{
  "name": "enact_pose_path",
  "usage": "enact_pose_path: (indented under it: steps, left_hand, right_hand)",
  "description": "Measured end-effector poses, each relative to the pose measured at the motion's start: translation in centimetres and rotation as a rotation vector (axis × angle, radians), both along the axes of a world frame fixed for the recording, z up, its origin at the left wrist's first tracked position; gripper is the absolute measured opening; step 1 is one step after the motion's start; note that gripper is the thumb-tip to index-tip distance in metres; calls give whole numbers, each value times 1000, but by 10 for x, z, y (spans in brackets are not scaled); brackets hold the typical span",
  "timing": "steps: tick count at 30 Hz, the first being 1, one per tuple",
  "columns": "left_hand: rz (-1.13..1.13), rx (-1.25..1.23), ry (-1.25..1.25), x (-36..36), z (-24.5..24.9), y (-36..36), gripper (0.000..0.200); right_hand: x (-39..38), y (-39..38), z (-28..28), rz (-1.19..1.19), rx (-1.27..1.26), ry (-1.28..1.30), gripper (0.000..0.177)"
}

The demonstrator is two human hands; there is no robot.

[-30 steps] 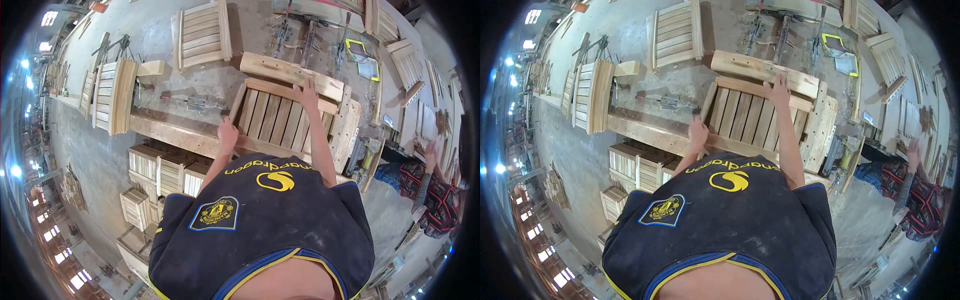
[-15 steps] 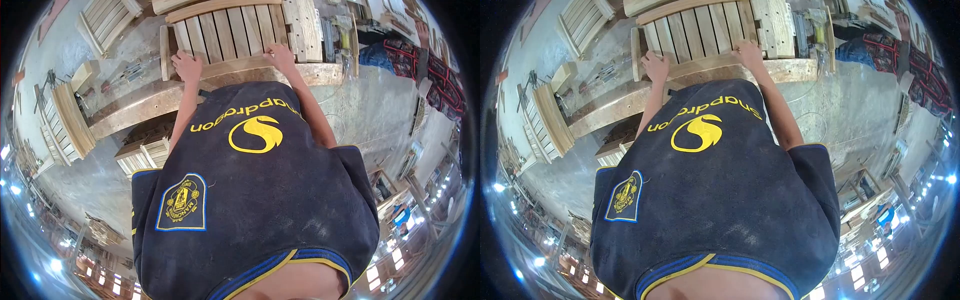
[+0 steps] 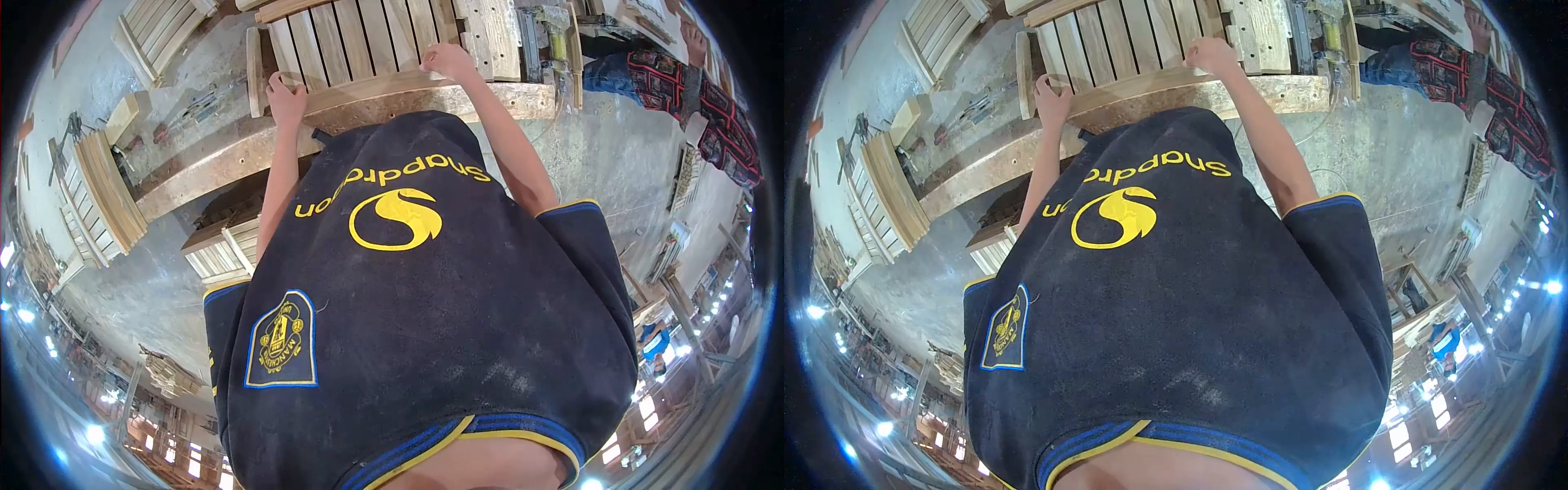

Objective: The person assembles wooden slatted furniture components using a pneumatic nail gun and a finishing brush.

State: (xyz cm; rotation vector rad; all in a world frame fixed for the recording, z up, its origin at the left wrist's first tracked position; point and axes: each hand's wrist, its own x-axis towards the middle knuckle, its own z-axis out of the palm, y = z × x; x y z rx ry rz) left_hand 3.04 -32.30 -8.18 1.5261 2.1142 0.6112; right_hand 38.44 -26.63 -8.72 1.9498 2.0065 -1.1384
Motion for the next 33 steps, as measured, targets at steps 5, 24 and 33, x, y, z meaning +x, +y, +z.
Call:
enact_pose_path:
  steps: [5,24,33]
  left_hand:
    - [19,-4,-18,1,1,0,56]
    - [162,-566,-908,-5,98,60,47]
    - [-150,-63,-807,-9,213,59,59]
  right_hand:
    - [-2,-4,10,23,77,-32,22]
    - [38,-23,26,-727,355,252,30]
    - [8,-7,13,-573,271,441,49]
